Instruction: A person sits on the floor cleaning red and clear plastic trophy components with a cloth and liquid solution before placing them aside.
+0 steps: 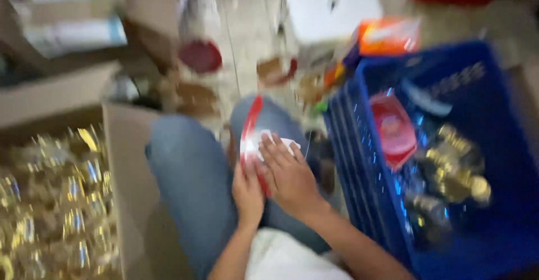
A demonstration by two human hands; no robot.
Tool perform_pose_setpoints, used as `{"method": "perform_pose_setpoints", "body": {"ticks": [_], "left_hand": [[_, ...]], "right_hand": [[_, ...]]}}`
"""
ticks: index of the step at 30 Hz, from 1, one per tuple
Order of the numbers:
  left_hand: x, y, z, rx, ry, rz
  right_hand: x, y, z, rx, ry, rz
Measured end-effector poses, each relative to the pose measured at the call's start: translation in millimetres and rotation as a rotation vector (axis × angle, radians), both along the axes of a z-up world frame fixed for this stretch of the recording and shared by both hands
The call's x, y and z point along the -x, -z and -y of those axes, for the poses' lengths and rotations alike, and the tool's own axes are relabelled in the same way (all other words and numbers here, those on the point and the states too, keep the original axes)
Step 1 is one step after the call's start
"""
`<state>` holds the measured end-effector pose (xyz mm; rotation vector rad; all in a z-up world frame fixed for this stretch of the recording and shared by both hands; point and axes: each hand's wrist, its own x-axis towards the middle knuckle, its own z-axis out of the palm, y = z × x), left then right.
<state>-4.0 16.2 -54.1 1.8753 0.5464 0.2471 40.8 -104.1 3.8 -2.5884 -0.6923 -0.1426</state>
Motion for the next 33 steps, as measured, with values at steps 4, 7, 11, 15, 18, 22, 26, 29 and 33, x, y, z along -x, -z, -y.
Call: {"method": "perform_pose_setpoints", "body": {"ticks": [4,7,11,15,18,22,26,29,33], "left_hand": [[-4,-19,1,0.064,0.019,-0.042],[-5,3,-4,0.037,-0.004,-0.061],[-9,-2,-5,0.032,-0.004,-0.097],[0,-25,4,0.075,0.015,-0.051],[-2,-30,7,0.028,0.032,-0.037],[8,-43,17,0.215,-0.030,0.000],[18,-96,23,0.417,-0.055,-0.175],[20,-99,25,0.665,0.015,0.041],[14,-111,17,0.926,0.008,0.100]], "right_hand": [[-69,12,-3,-0.130,0.199,0.068],[-35,9,-9,0.041,0.119,0.223],[22,-14,24,-0.200,0.065,-0.056],[20,0,50,-0.829,0.321,-0.124],[21,-17,51,-1.111,0.410,-0.274],[30,-31,46,-1.319,0.603,-0.377],[25,-67,50,-1.961,0.385,-0.646],[29,-52,43,-2.059,0.151,-0.784],[53,-48,20,-1.749,-0.155,-1.051]]}}
